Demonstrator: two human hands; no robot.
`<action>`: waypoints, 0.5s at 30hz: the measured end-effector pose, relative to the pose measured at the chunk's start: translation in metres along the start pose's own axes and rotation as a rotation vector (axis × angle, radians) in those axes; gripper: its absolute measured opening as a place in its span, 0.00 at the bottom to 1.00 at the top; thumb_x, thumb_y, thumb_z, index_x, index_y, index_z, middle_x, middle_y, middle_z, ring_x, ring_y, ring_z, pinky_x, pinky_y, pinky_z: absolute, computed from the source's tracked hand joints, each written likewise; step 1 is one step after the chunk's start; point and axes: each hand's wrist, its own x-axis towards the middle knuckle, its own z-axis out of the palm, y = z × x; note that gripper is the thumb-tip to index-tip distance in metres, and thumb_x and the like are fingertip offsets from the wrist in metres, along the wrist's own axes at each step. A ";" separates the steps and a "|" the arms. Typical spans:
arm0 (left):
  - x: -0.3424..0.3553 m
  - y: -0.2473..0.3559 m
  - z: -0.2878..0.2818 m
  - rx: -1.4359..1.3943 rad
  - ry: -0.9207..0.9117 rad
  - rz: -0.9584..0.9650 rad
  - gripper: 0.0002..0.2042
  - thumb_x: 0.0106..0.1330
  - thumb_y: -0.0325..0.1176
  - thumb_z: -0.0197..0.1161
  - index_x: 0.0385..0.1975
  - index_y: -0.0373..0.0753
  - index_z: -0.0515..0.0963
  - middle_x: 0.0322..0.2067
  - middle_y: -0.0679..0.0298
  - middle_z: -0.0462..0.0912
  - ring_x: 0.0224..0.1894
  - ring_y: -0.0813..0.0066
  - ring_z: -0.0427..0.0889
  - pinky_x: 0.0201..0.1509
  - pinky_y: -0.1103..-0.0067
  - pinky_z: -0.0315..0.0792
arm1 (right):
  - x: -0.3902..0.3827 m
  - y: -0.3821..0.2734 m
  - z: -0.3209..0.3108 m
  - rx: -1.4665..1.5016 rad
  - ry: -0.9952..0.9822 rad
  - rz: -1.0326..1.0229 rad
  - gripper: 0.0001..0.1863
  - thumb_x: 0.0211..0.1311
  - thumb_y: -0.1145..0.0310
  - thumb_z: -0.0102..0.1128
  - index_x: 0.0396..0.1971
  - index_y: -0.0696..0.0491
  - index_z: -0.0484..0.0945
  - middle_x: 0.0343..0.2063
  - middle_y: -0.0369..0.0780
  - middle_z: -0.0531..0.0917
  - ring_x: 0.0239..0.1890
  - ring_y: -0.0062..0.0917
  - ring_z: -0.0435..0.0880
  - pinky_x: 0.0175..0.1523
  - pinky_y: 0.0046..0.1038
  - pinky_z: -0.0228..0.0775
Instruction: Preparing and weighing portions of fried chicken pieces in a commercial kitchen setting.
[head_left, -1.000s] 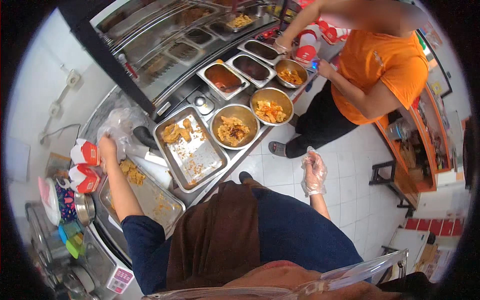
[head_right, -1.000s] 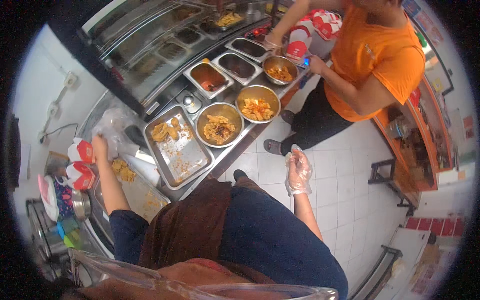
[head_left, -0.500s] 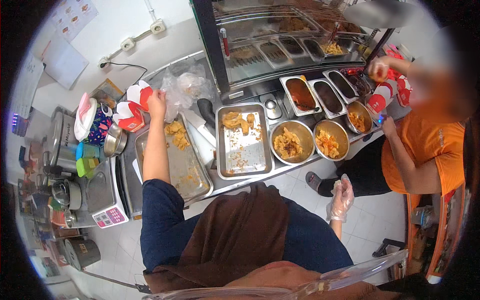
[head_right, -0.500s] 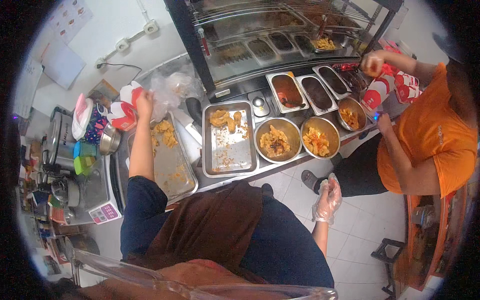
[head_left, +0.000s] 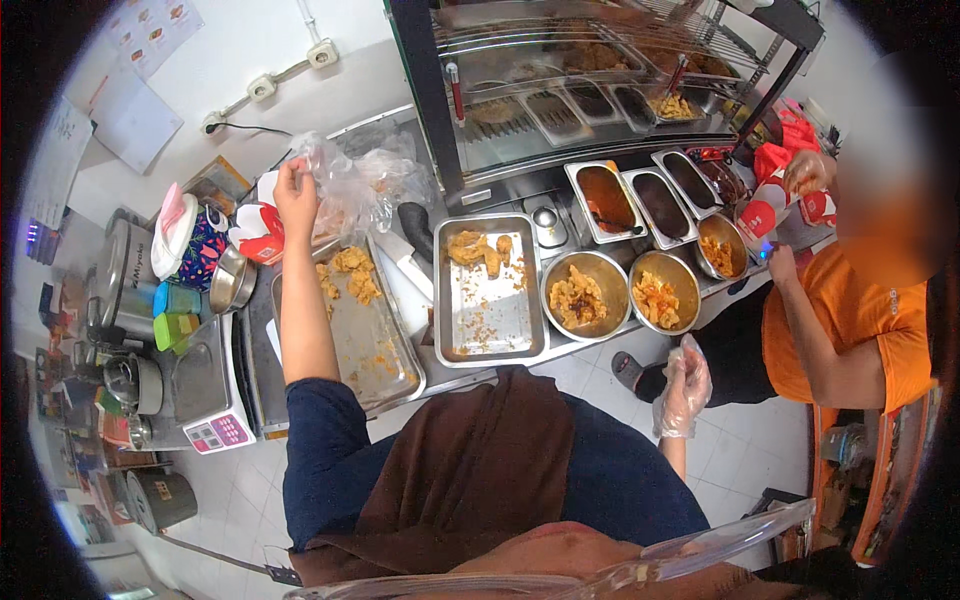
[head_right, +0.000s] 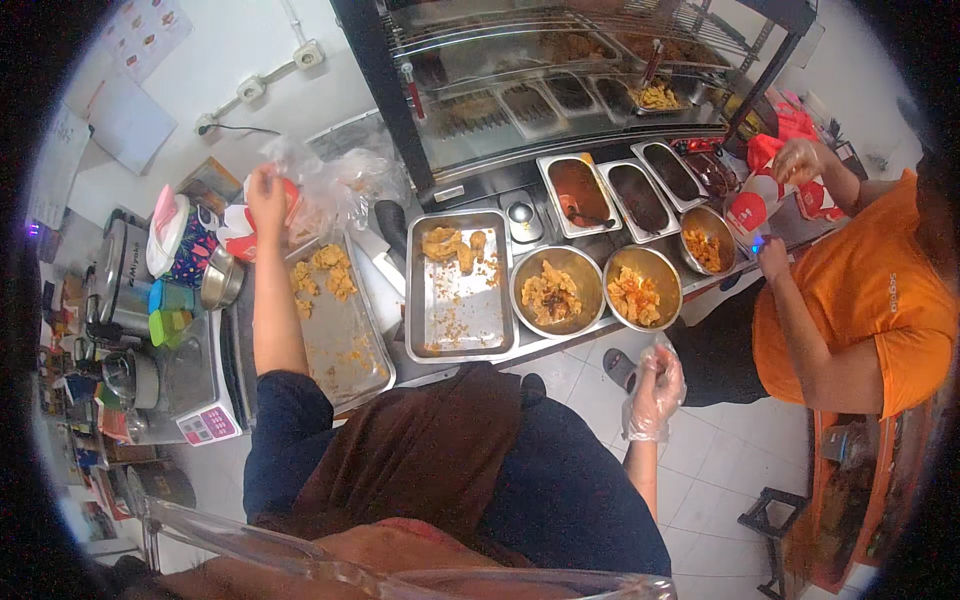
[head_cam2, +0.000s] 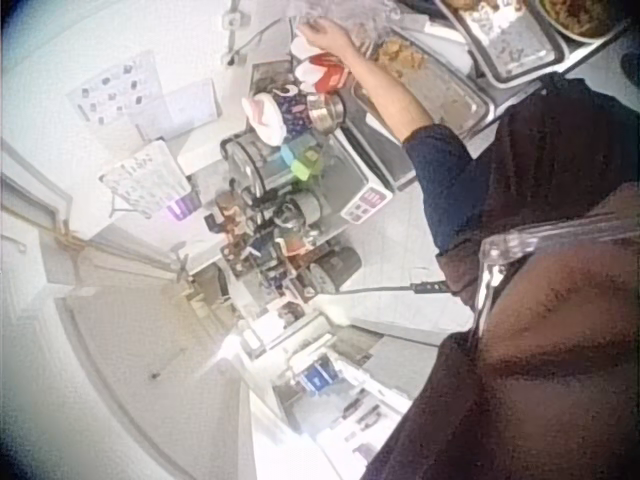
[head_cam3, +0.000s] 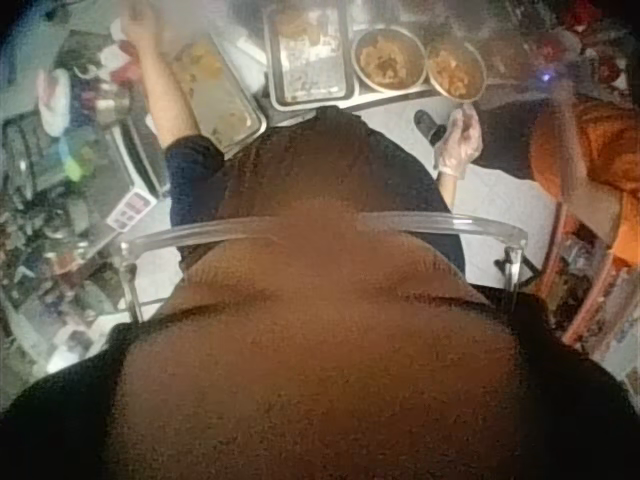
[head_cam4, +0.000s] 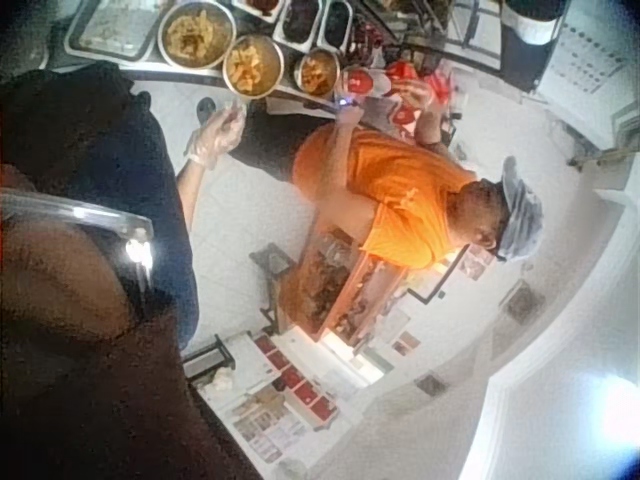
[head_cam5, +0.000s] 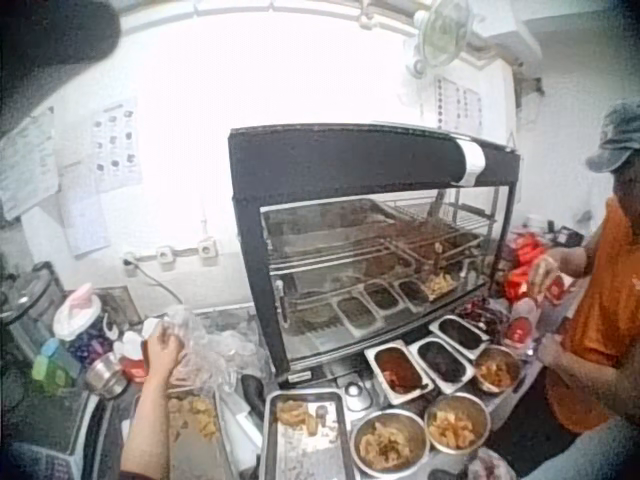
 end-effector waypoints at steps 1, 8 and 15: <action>-0.003 0.029 0.003 -0.189 -0.042 -0.212 0.02 0.57 0.25 0.49 0.26 0.37 0.69 0.27 0.69 0.72 0.32 0.83 0.70 0.35 0.87 0.64 | 0.005 -0.012 0.009 0.042 -0.008 -0.067 0.10 0.54 0.75 0.52 0.38 0.60 0.71 0.32 0.38 0.75 0.35 0.18 0.73 0.42 0.20 0.66; -0.069 0.125 0.039 -0.881 -0.750 -0.356 0.05 0.55 0.31 0.50 0.22 0.39 0.68 0.31 0.66 0.74 0.35 0.80 0.70 0.39 0.82 0.63 | 0.049 -0.125 0.121 0.070 -0.623 -0.424 0.22 0.46 0.71 0.61 0.45 0.54 0.70 0.39 0.39 0.75 0.40 0.21 0.75 0.47 0.24 0.67; -0.122 0.142 0.065 -1.012 -1.008 -0.427 0.01 0.53 0.26 0.48 0.23 0.38 0.66 0.34 0.62 0.75 0.37 0.74 0.71 0.42 0.80 0.63 | 0.050 -0.094 0.159 0.430 -1.200 0.026 0.12 0.47 0.71 0.62 0.32 0.58 0.75 0.30 0.35 0.77 0.33 0.15 0.72 0.39 0.18 0.65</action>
